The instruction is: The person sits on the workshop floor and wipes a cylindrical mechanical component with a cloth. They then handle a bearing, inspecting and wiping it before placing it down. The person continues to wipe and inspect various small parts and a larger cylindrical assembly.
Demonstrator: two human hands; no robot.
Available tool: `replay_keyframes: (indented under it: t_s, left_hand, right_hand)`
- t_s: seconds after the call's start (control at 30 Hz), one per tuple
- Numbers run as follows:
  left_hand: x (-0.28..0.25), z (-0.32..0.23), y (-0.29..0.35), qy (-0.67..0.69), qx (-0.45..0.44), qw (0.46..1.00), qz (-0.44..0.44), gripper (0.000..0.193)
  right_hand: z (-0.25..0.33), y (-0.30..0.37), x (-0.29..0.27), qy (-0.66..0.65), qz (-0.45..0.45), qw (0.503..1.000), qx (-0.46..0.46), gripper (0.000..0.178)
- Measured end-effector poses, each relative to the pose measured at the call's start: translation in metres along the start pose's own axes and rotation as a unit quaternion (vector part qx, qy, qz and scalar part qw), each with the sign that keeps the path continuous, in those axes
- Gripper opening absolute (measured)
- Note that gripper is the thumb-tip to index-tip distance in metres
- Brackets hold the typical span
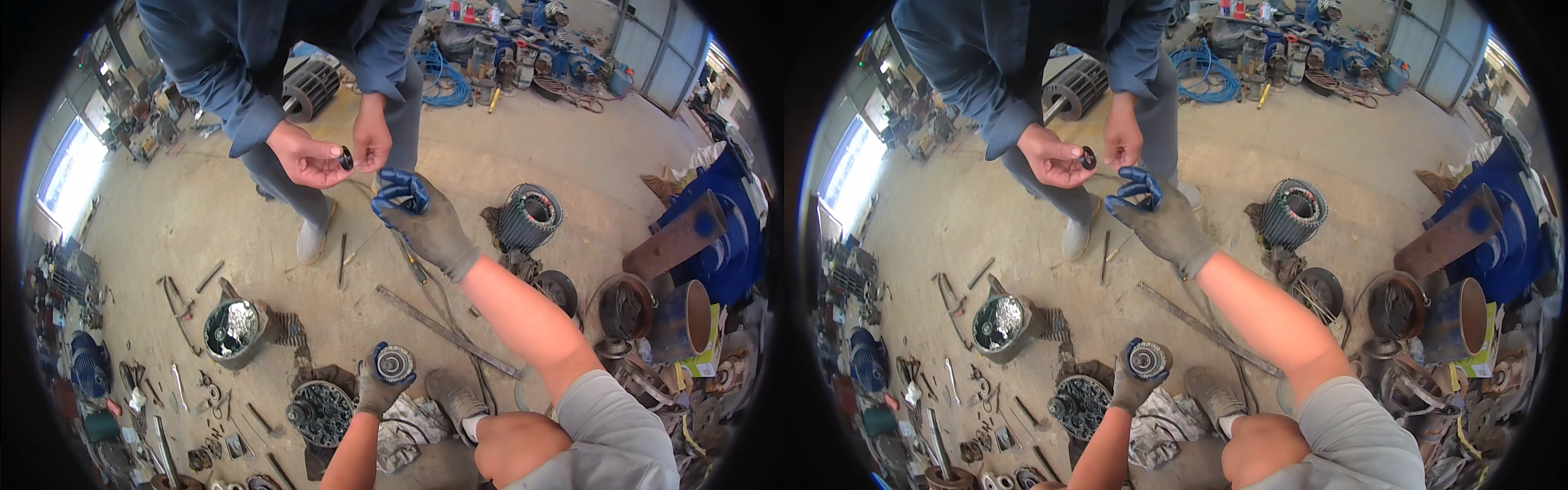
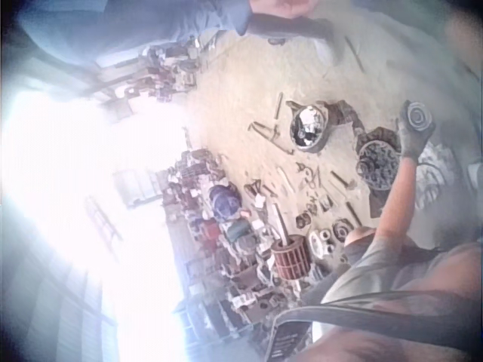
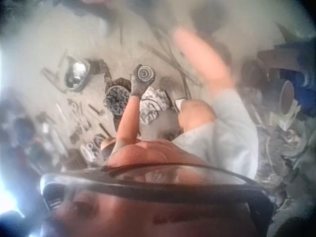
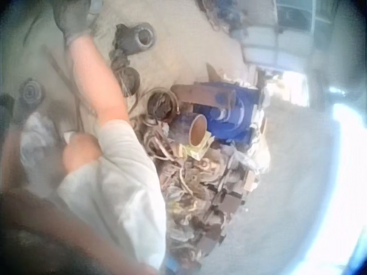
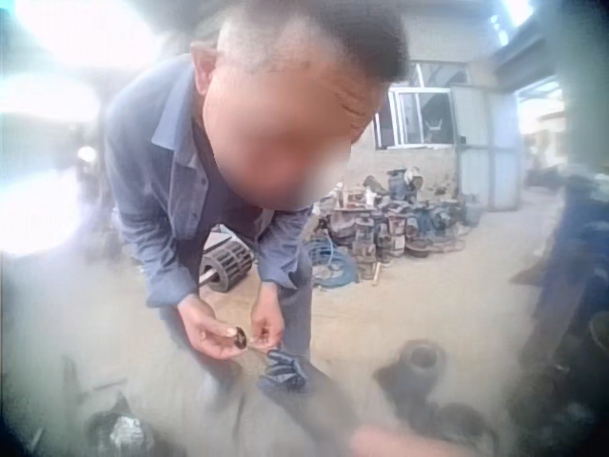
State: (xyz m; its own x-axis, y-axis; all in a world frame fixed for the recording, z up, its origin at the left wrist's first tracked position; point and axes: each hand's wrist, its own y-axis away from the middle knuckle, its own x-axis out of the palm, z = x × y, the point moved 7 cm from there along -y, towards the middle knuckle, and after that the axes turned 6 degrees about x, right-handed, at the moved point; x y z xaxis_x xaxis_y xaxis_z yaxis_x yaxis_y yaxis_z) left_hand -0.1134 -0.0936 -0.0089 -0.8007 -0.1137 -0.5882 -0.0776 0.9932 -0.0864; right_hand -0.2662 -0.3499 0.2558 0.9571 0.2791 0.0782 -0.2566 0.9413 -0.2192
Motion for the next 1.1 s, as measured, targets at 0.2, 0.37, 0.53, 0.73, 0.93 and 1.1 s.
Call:
replay_keyframes:
  t_s: [0.2,0.37,0.53,0.73,0.93,1.1]
  left_hand:
    - [0.005,-0.003,-0.002,-0.026,-0.002,0.999,0.027,0.110]
    - [0.009,-0.003,-0.001,-0.013,-0.005,0.999,0.034,0.111]
    - [0.011,0.001,-0.002,0.005,-0.003,0.999,0.032,0.112]
    - [0.011,0.003,-0.003,0.004,0.011,1.000,0.026,0.114]
    - [0.023,0.010,-0.006,0.117,-0.047,0.992,0.028,0.116]
    - [0.017,-0.003,-0.009,0.058,-0.008,0.998,0.004,0.112]
  right_hand:
    - [-0.008,-0.003,0.014,0.191,-0.015,0.978,-0.078,0.068]
    - [-0.014,-0.017,0.019,0.270,-0.030,0.959,-0.084,0.061]
    - [-0.026,-0.025,0.012,0.150,0.026,0.988,-0.022,0.041]
    - [-0.043,-0.010,-0.002,-0.088,0.117,0.986,0.076,0.039]
    - [-0.038,0.090,-0.009,-0.479,0.247,0.835,0.112,0.067]
    - [-0.046,0.141,-0.004,-0.426,0.278,0.852,0.125,0.060]
